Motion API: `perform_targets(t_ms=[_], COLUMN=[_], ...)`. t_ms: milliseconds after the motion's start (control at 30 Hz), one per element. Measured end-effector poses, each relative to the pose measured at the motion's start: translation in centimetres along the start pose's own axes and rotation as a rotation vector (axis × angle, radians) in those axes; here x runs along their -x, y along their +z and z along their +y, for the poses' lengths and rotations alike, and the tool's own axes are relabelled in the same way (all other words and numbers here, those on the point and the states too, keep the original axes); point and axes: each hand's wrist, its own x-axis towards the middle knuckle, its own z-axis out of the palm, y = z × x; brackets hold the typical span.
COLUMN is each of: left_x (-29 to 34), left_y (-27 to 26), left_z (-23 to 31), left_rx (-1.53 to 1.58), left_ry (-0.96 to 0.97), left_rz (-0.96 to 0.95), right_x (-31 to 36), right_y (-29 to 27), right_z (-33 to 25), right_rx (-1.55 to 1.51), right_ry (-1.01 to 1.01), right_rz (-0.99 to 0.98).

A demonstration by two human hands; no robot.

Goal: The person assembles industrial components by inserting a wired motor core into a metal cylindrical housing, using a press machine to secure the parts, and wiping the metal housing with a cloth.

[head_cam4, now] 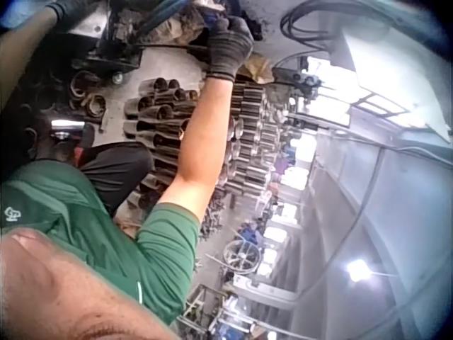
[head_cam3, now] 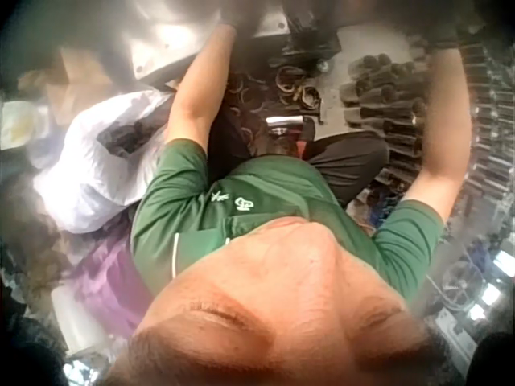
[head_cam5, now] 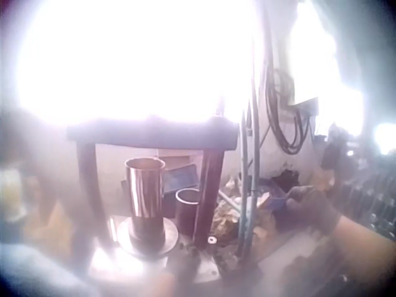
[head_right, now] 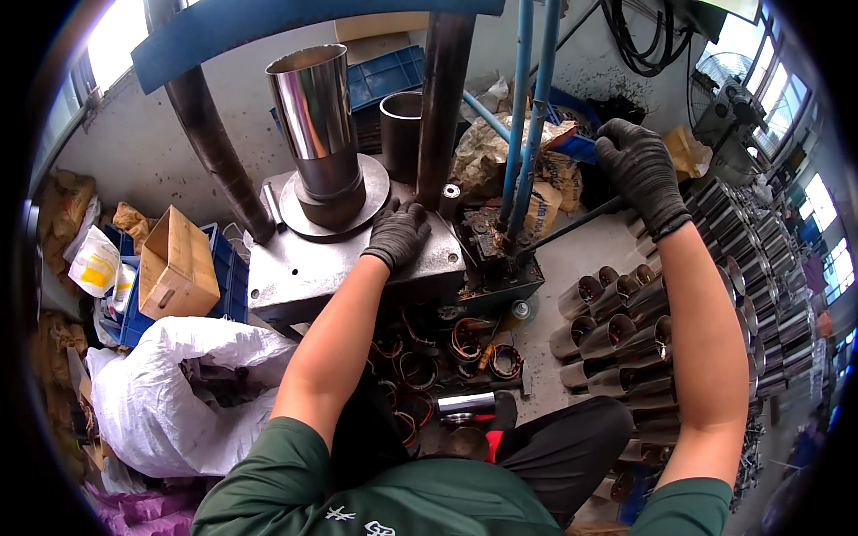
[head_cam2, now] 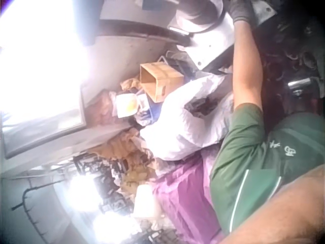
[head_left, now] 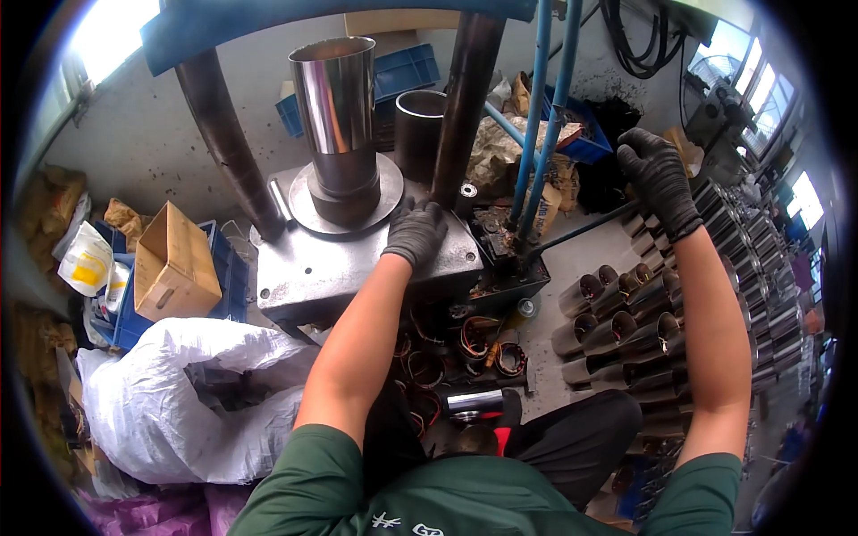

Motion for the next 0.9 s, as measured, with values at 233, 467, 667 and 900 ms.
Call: perform_targets(t_ms=[233, 467, 667, 900], left_x=[3.4, 10.5, 10.0, 6.2], left_y=[-1.0, -1.9, -3.3, -1.4], left_z=[3.1, 7.6, 5.8, 1.6], left_rx=[-0.054, 0.194, 0.169, -0.071], left_ry=[0.230, 0.548, 0.629, 0.040], left_rz=[-0.183, -0.479, -0.146, -0.101], right_x=[0.8, 6.7, 18.5, 7.8], right_y=[-0.6, -1.3, -3.7, -1.7], right_z=[-0.2, -1.3, -3.0, -12.7], right_rx=[-0.006, -0.013, 0.260, 0.207], right_ry=[0.003, -0.208, -0.280, -0.638], right_rz=[0.000, 0.105, -0.577, -0.397])
